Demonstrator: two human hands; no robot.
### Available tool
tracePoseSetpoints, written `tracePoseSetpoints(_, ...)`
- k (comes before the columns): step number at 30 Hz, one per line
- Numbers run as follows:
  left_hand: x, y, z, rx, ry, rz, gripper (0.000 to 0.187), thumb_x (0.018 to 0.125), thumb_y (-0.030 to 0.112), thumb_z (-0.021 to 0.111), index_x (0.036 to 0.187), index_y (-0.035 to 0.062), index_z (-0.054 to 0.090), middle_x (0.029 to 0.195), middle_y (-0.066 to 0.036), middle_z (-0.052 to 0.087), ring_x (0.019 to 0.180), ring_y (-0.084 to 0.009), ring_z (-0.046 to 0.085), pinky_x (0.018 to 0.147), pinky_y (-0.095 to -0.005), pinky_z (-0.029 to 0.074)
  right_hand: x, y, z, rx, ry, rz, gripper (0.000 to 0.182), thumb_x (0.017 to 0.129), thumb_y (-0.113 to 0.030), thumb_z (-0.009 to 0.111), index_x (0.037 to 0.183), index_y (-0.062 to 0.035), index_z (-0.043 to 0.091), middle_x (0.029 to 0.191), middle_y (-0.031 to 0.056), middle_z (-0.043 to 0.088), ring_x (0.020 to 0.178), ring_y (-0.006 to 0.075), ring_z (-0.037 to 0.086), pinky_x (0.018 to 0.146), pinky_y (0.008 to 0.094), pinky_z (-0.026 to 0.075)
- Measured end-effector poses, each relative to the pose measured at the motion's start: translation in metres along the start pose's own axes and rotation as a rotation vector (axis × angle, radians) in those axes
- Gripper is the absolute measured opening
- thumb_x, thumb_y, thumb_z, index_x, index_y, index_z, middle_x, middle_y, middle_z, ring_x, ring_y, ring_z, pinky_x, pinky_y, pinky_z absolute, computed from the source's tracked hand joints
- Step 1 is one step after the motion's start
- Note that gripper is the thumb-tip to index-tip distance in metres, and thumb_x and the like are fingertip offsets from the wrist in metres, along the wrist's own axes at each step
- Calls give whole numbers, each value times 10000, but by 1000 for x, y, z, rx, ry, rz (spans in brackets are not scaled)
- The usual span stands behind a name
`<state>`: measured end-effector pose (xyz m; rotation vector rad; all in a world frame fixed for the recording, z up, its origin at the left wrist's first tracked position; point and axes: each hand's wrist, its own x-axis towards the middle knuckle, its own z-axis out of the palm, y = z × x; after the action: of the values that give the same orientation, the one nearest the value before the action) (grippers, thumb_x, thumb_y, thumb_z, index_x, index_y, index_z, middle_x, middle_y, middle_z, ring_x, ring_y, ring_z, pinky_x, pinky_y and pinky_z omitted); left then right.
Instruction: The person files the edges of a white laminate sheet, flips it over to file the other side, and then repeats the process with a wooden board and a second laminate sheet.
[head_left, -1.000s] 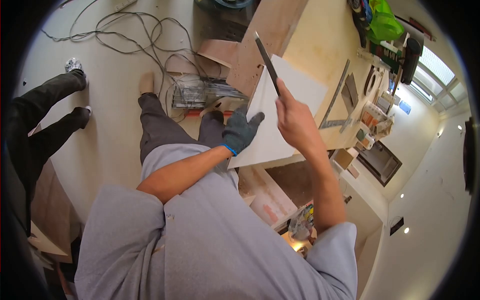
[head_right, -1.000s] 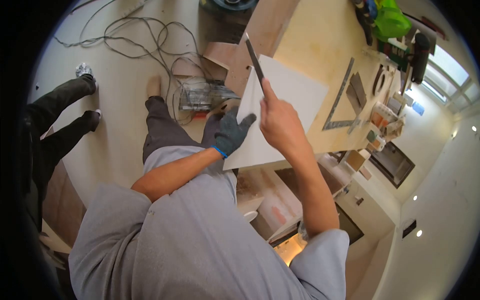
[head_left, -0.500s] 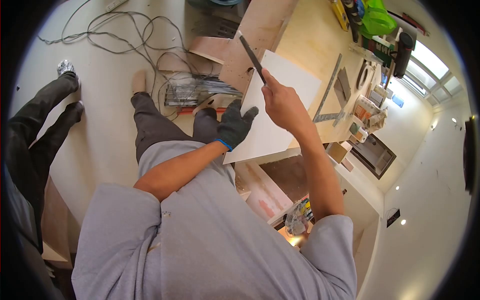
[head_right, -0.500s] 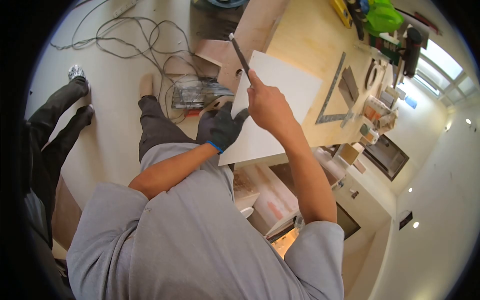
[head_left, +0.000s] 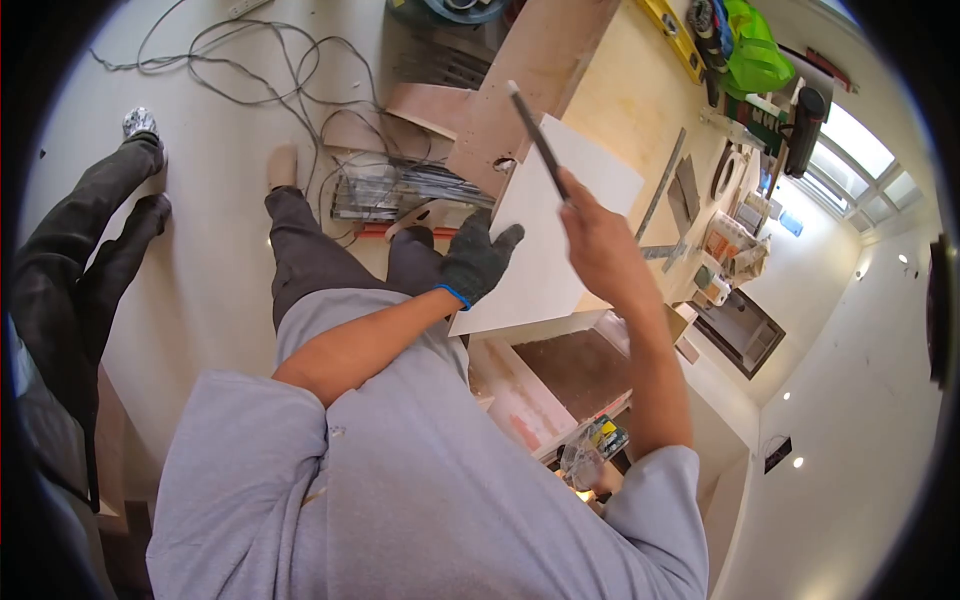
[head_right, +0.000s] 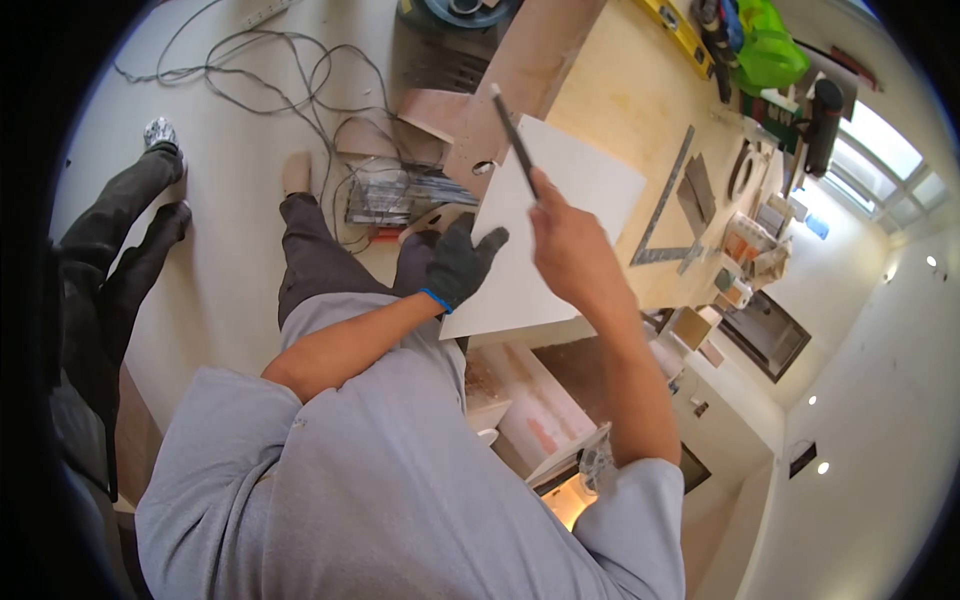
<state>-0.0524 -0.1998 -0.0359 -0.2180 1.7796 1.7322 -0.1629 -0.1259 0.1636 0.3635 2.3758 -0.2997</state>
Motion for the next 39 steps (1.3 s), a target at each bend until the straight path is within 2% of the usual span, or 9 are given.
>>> tracePoseSetpoints(3, -6, -10, 14, 171, 189, 93, 545, 899, 416, 688, 1207, -26, 602, 1084, -268, 672, 1026, -431, 630, 887, -487, 486, -10, -2, 14, -41, -43, 39, 462, 996, -183, 485, 1431, -30, 454, 868, 296, 665, 833, 484, 630, 779, 551, 483)
tracePoseSetpoints(9, 1, 7, -9, -91, -108, -50, 656, 901, 492, 650, 1248, -59, 572, 1204, -321, 599, 1144, -464, 561, 981, -487, 443, 11, 0, 34, -46, -17, -49, 446, 996, -179, 483, 1401, 6, 473, 879, 299, 670, 828, 489, 630, 776, 540, 492)
tracePoseSetpoints(17, -1, 14, -12, 49, -92, -69, 675, 907, 461, 650, 1311, -63, 518, 1220, -321, 595, 1150, -475, 551, 981, -476, 445, -1, -8, 48, -179, -128, 154, 440, 1021, -187, 498, 1442, -65, 469, 1061, 261, 676, 959, 454, 652, 860, 477, 495)
tracePoseSetpoints(20, 0, 1, 0, 72, 28, 51, 597, 898, 462, 668, 1249, -13, 581, 1083, -303, 648, 1019, -474, 607, 884, -509, 481, -4, 10, 29, -16, 28, -27, 453, 1004, -206, 505, 1433, -62, 473, 906, 313, 659, 860, 491, 633, 801, 540, 486)
tracePoseSetpoints(22, 1, 12, -12, 16, -76, -27, 681, 904, 494, 646, 1277, -66, 545, 1184, -334, 601, 1116, -480, 564, 966, -490, 449, -8, 4, -4, -17, 84, 12, 438, 1007, -201, 504, 1430, -88, 485, 915, 317, 654, 870, 490, 631, 789, 531, 484)
tracePoseSetpoints(28, -2, 5, 0, -6, -37, 14, 681, 908, 499, 634, 1252, -84, 566, 1216, -340, 593, 1151, -478, 553, 1004, -483, 434, 18, 4, 41, -160, -98, -38, 447, 995, -193, 486, 1420, -55, 481, 921, 318, 659, 888, 494, 632, 800, 549, 490)
tracePoseSetpoints(33, 0, 25, -21, -2, -146, -91, 683, 904, 508, 636, 1248, -78, 571, 1217, -333, 594, 1147, -476, 558, 994, -490, 438, 5, -24, -18, -73, -85, 213, 443, 1014, -210, 513, 1438, -85, 483, 1095, 312, 648, 1034, 443, 642, 920, 457, 495)
tracePoseSetpoints(37, 3, 7, -2, 5, -20, -18, 647, 905, 504, 631, 1209, -65, 583, 1193, -322, 604, 1111, -468, 575, 963, -488, 455, 20, -15, 22, -129, -130, 126, 434, 1016, -193, 523, 1435, -88, 492, 1123, 302, 652, 1065, 419, 652, 950, 406, 491)
tracePoseSetpoints(39, 4, 16, -5, -22, 32, 23, 639, 904, 504, 631, 1192, -64, 585, 1184, -317, 608, 1105, -463, 578, 954, -488, 459, 16, 3, 22, -34, 12, 6, 428, 1004, -187, 519, 1410, -54, 498, 1024, 297, 666, 966, 465, 639, 872, 482, 496)
